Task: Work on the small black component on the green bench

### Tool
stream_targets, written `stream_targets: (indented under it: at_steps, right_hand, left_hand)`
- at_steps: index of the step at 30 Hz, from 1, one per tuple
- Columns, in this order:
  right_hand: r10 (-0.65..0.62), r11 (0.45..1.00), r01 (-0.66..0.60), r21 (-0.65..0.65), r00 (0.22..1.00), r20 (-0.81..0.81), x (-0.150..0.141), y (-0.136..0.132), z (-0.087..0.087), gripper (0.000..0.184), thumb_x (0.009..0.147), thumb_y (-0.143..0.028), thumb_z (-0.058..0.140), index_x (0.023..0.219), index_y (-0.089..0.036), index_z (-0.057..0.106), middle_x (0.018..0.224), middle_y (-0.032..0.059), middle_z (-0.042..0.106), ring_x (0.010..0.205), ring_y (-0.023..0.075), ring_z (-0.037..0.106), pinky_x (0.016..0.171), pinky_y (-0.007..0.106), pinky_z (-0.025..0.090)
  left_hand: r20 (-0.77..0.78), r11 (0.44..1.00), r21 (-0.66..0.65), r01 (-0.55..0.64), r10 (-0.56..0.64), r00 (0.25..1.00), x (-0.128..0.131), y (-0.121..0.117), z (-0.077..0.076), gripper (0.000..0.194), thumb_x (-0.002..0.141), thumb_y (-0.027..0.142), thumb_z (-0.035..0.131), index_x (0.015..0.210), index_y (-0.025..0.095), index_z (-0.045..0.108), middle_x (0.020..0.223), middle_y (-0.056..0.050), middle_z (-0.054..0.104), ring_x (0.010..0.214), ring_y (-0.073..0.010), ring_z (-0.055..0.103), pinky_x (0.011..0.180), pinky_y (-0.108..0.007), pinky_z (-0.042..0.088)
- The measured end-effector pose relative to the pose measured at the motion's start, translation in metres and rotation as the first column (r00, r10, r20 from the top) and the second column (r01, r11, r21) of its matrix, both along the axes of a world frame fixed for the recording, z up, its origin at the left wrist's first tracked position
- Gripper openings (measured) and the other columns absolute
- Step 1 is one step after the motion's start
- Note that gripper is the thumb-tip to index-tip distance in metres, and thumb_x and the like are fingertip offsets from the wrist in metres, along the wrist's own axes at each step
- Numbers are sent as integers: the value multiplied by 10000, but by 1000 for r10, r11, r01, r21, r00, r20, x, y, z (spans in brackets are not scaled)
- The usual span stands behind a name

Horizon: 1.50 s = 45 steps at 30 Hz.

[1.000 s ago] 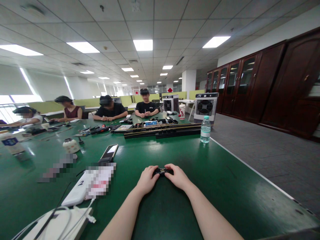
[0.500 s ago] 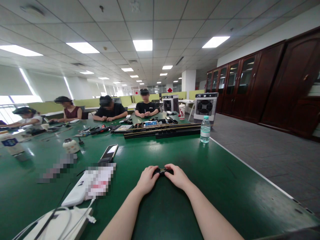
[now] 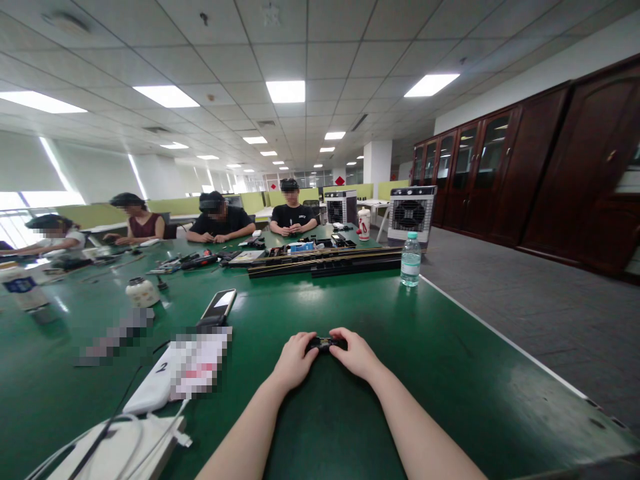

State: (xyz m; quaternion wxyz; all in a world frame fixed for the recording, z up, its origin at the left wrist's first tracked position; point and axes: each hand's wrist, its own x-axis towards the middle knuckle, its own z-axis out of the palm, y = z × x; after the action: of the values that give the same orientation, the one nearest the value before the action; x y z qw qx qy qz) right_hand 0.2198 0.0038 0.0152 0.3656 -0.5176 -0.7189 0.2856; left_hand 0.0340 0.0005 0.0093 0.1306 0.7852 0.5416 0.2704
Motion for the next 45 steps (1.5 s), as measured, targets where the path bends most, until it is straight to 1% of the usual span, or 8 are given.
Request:
stream_targets:
  at_steps: [5,11,15,20,26,31,36,45]
  right_hand:
    - [14,999,-15,46,1000,22,-1,-5,6,335,697,-265,595,1024,-208,639,1034,63,664,992,226,583,906,361,423]
    - [60,989,-73,132,993,100,-2,-9,9,271,666,-259,645,935,-255,677,999,26,679,982,223,572,900,362,398]
    - [50,990,-66,128,991,122,-2,-9,9,217,653,-236,654,866,-250,689,996,26,678,984,221,565,897,368,391]
    - [45,992,-63,112,987,151,-3,-10,11,194,662,-214,640,849,-241,684,990,30,677,989,226,557,893,365,390]
    - [53,992,-68,104,989,141,-3,-10,11,170,694,-213,621,856,-223,671,999,36,672,997,222,547,901,359,384]
    - [66,995,-70,74,996,62,-3,-8,12,160,723,-253,601,868,-220,662,984,33,671,1003,210,548,907,342,387]
    - [21,999,-20,40,999,-48,-2,-5,12,214,734,-286,581,918,-202,651,1010,50,664,1009,217,559,920,360,396]
    - [-45,999,44,-13,949,-312,-1,9,-3,211,733,-314,574,893,-181,604,891,52,677,861,189,625,824,341,478]
  left_hand:
    - [22,1000,-2,12,-12,1000,-1,1,-2,395,779,216,524,1171,160,537,1156,-93,581,1071,-231,516,955,-363,388]
    - [47,999,18,42,-43,998,-1,0,0,376,744,184,557,1119,172,568,1116,-83,597,1035,-222,541,934,-352,407]
    - [77,997,36,68,-71,995,-1,-2,1,385,711,184,598,1095,187,572,1088,-72,611,1016,-220,553,918,-354,420]
    - [105,999,6,54,-54,993,0,-3,2,471,691,207,628,1153,186,540,1133,-79,607,1046,-233,551,937,-372,413]
    - [57,998,13,58,-58,997,0,-2,1,412,716,207,607,1125,189,563,1114,-68,621,1035,-227,555,931,-365,413]
    - [41,998,19,58,-59,997,-1,-2,0,383,735,217,591,1116,183,563,1107,-69,620,1025,-223,552,925,-359,412]
    - [36,998,8,55,-55,998,0,-3,3,382,737,217,582,1118,196,565,1113,-66,617,1033,-226,546,937,-365,403]
    - [48,998,-6,56,-55,997,0,-4,4,407,754,227,565,1158,188,549,1134,-77,606,1051,-230,540,950,-369,393]
